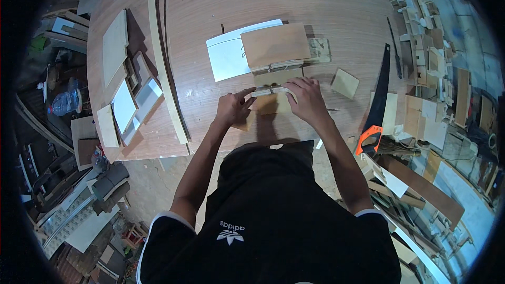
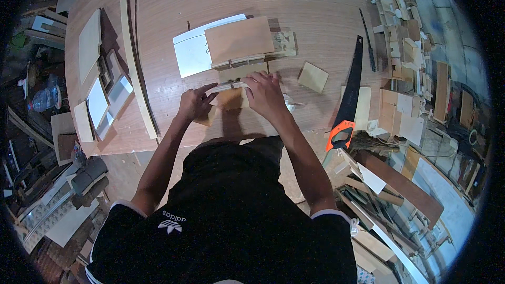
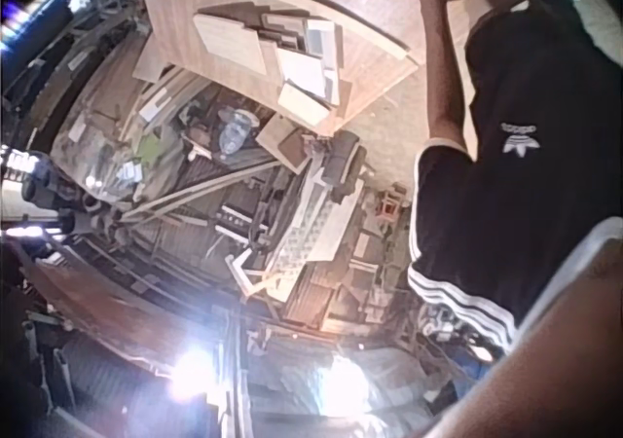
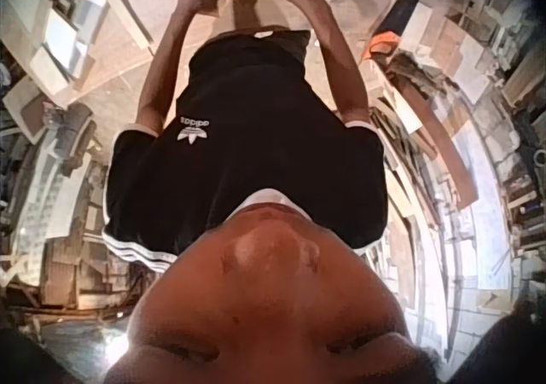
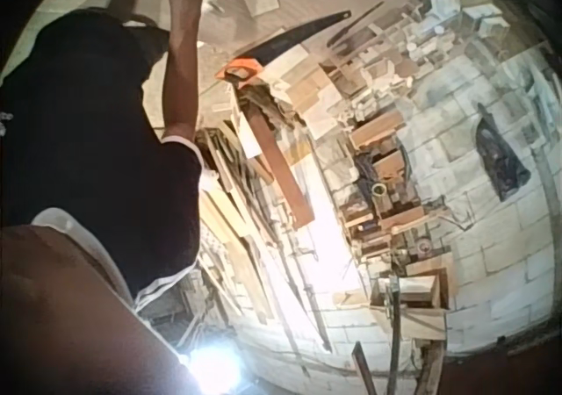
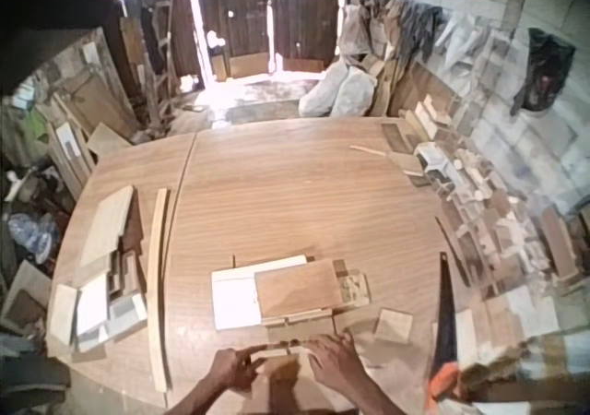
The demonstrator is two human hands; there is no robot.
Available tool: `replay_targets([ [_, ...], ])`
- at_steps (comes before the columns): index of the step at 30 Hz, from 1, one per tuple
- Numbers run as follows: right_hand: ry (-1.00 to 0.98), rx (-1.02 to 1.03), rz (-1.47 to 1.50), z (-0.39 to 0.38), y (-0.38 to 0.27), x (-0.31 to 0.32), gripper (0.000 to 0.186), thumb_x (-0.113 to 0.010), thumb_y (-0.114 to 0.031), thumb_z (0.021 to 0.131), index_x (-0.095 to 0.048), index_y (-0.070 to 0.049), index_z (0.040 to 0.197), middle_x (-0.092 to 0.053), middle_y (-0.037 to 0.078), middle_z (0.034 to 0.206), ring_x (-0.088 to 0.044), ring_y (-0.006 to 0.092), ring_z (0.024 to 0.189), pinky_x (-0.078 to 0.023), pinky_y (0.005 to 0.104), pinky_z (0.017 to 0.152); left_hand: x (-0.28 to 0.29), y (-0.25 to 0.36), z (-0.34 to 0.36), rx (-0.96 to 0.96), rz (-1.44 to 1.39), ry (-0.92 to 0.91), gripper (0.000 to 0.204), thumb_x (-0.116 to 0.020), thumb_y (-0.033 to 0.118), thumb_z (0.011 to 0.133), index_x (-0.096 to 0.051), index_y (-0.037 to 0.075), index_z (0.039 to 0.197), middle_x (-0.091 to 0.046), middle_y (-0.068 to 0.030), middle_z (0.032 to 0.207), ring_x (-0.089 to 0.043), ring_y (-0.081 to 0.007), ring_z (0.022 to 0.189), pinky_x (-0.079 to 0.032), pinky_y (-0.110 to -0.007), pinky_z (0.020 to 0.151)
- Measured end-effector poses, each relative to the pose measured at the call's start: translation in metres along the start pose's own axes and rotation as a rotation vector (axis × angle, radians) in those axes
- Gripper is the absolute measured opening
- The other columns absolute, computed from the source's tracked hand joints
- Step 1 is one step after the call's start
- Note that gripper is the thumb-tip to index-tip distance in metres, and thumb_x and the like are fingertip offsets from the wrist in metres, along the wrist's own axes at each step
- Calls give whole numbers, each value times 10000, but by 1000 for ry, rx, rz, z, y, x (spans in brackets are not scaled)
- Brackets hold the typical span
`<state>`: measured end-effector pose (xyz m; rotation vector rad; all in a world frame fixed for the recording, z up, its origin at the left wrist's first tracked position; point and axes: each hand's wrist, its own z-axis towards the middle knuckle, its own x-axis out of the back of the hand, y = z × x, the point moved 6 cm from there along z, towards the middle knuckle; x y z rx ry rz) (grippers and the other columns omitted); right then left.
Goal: Sawing a piece of wood as part of a construction task.
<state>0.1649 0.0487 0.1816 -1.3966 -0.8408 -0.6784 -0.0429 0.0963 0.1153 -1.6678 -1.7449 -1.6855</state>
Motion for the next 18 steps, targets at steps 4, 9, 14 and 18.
replay_targets([
  [4, 21, 16, 10, 5, -1, -1, 217, -644, -124, 804, -667, -94, 1018, -631, 51, 1062, -561, 242, 1019, -357, 407, 911, 2, 1, -1, 1, -19, 12, 365, -619, 412, 863, -635, 249, 1190, -672, -76, 660, -662, -269, 617, -533, -390, 592],
  [9, 11, -36, 37, 17, 13, 7, 209, -606, -101, 814, -650, -83, 1017, -619, 74, 1048, -561, 245, 1037, -363, 484, 949, 6, -5, 1, 78, -133, -156, 362, -593, 389, 898, -635, 186, 1194, -666, -108, 656, -655, -244, 587, -511, -375, 578],
  [14, 142, -23, 52, 38, 39, 26, 262, -598, -52, 800, -639, -48, 1059, -616, 122, 1028, -572, 292, 1025, -429, 421, 912, 26, -30, 13, 246, -364, 13, 386, -559, 366, 936, -624, 81, 1188, -635, -132, 581, -624, -184, 517, -489, -334, 576],
  [18, 42, -42, 137, 50, 63, 17, 304, -608, -21, 795, -611, -11, 1099, -613, 157, 1093, -586, 344, 1011, -476, 401, 887, 37, -9, 38, 135, -196, -67, 388, -569, 363, 926, -583, 141, 1244, -635, -110, 567, -631, -220, 512, -499, -359, 564],
])
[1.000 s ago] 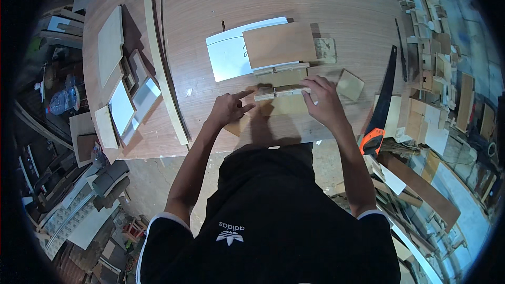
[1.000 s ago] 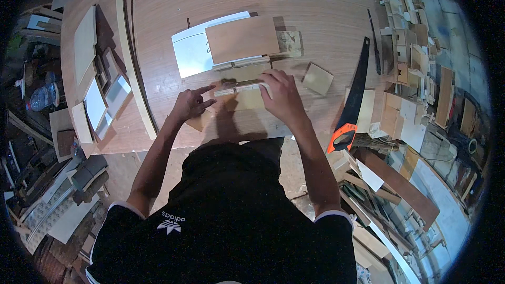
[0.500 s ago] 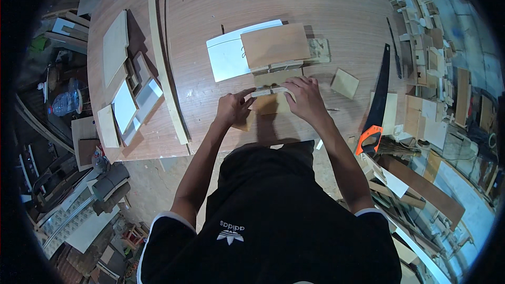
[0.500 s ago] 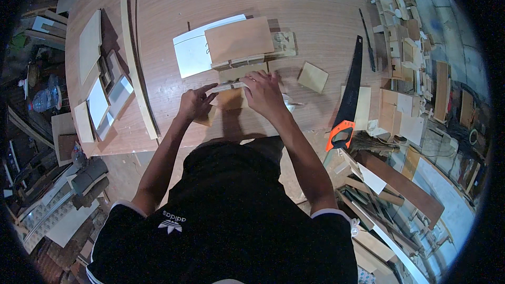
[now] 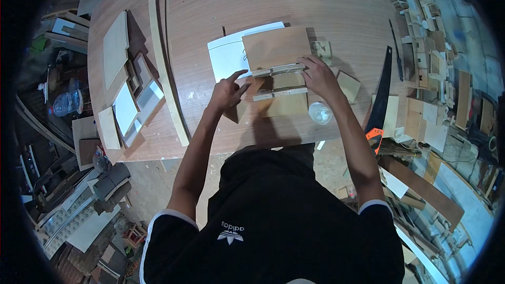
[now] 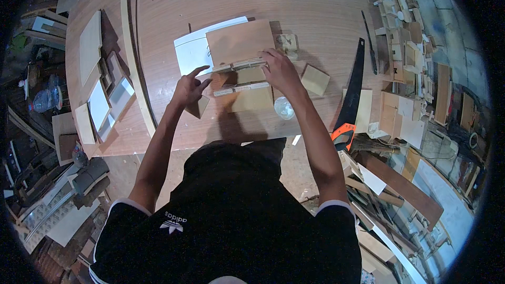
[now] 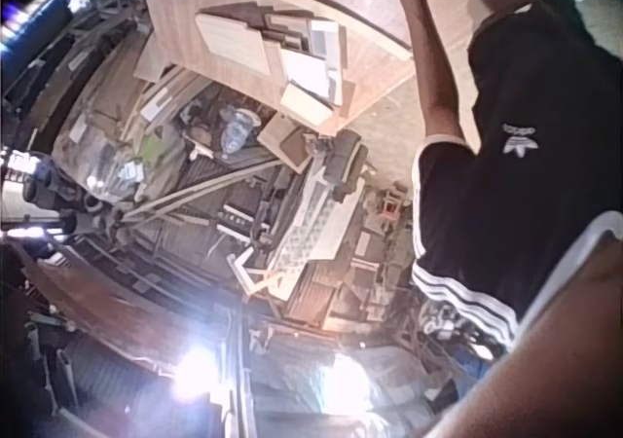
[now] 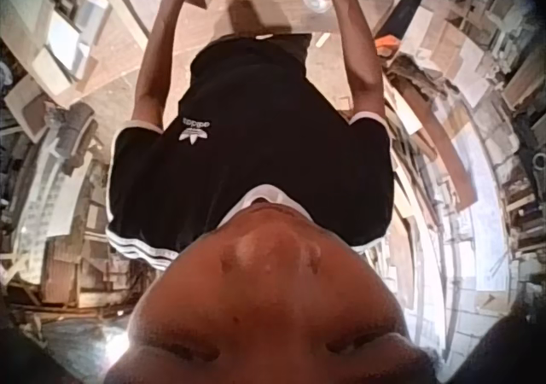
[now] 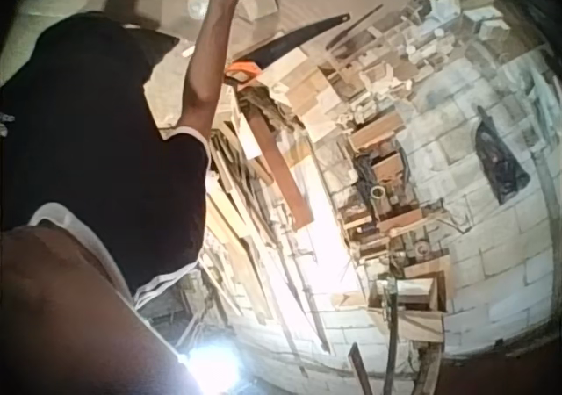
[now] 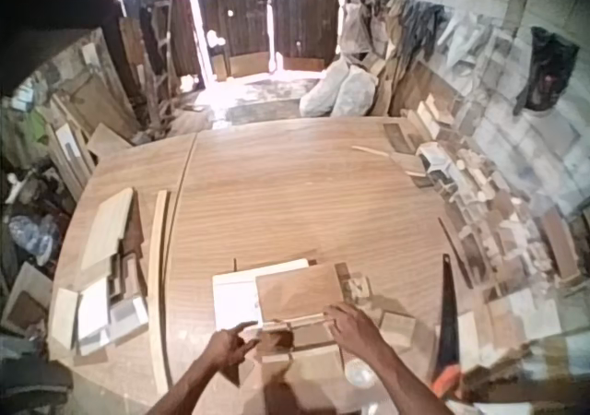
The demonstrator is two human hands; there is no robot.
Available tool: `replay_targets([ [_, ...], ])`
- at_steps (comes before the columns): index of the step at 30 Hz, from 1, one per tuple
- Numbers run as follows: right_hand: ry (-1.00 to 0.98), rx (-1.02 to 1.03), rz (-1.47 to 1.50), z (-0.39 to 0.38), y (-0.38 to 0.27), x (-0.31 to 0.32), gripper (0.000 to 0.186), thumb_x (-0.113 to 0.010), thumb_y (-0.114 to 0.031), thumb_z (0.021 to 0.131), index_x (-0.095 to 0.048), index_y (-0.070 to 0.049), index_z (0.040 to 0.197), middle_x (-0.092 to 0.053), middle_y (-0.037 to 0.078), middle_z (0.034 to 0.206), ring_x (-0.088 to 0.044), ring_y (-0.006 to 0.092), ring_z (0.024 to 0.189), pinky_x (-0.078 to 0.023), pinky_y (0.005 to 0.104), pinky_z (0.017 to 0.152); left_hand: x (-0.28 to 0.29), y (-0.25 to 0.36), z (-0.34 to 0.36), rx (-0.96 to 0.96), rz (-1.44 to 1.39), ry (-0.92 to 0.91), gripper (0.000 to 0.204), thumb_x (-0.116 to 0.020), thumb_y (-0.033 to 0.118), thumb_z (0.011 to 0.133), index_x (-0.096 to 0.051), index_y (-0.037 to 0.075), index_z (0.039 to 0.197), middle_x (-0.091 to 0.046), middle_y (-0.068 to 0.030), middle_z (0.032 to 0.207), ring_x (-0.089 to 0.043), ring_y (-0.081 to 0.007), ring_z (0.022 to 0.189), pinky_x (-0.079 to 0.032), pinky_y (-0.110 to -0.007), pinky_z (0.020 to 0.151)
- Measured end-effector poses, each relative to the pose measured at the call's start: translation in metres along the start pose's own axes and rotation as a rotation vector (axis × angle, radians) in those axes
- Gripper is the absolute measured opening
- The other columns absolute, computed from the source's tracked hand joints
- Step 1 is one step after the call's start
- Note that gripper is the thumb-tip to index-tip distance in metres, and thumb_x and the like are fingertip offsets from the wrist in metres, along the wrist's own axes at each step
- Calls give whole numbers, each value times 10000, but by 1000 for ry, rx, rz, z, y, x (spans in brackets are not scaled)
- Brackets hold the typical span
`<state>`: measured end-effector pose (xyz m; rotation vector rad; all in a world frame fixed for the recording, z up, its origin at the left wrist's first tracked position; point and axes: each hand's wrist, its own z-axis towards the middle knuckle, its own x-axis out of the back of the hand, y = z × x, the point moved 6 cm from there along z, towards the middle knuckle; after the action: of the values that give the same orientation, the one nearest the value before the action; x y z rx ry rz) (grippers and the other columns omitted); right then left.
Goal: Sawing a piece of wood as part of a construction task.
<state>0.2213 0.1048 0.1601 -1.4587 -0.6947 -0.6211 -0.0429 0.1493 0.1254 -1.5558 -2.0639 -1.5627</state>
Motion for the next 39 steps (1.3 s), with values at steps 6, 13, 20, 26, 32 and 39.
replay_targets([
  [6, -163, 48, -18, 14, 8, -12, 251, -599, -31, 804, -655, -23, 1049, -653, 152, 1012, -610, 329, 982, -483, 411, 875, 0, 20, 32, -84, 168, -156, 416, -619, 374, 883, -578, 214, 1266, -647, -95, 603, -636, -251, 556, -506, -368, 591],
  [13, -181, -16, 12, 16, 15, -13, 255, -604, -27, 806, -679, -35, 1050, -670, 191, 974, -636, 352, 920, -500, 423, 839, -3, 16, 41, -250, 293, -80, 350, -667, 312, 847, -653, 221, 1185, -665, -123, 673, -627, -262, 578, -504, -375, 588],
  [20, -191, 31, 34, 17, 17, -16, 267, -632, -41, 799, -685, -54, 1060, -675, 179, 933, -620, 354, 885, -493, 410, 807, 0, 21, 40, -173, 313, -151, 374, -670, 264, 845, -638, 229, 1216, -676, -112, 695, -633, -250, 591, -506, -375, 595],
  [26, -132, 116, 29, 17, 19, -17, 237, -595, -9, 802, -696, -45, 1014, -651, 218, 837, -629, 371, 780, -496, 439, 722, -2, 19, 43, -180, 292, -163, 368, -665, 245, 850, -638, 233, 1216, -690, -123, 742, -654, -260, 637, -517, -374, 628],
  [32, -182, 88, -9, 18, 17, -17, 251, -608, -25, 805, -687, -55, 1042, -654, 207, 877, -620, 375, 809, -496, 434, 749, -3, 17, 45, -159, 310, -187, 360, -657, 255, 856, -638, 245, 1215, -697, -124, 775, -665, -266, 678, -524, -378, 656],
  [39, -148, 122, 33, 18, 12, -15, 240, -604, 1, 796, -688, -51, 1015, -642, 235, 847, -623, 382, 803, -501, 448, 737, -2, 19, 44, -168, 316, -190, 372, -658, 256, 852, -631, 243, 1223, -692, -117, 744, -659, -271, 667, -514, -381, 643],
])
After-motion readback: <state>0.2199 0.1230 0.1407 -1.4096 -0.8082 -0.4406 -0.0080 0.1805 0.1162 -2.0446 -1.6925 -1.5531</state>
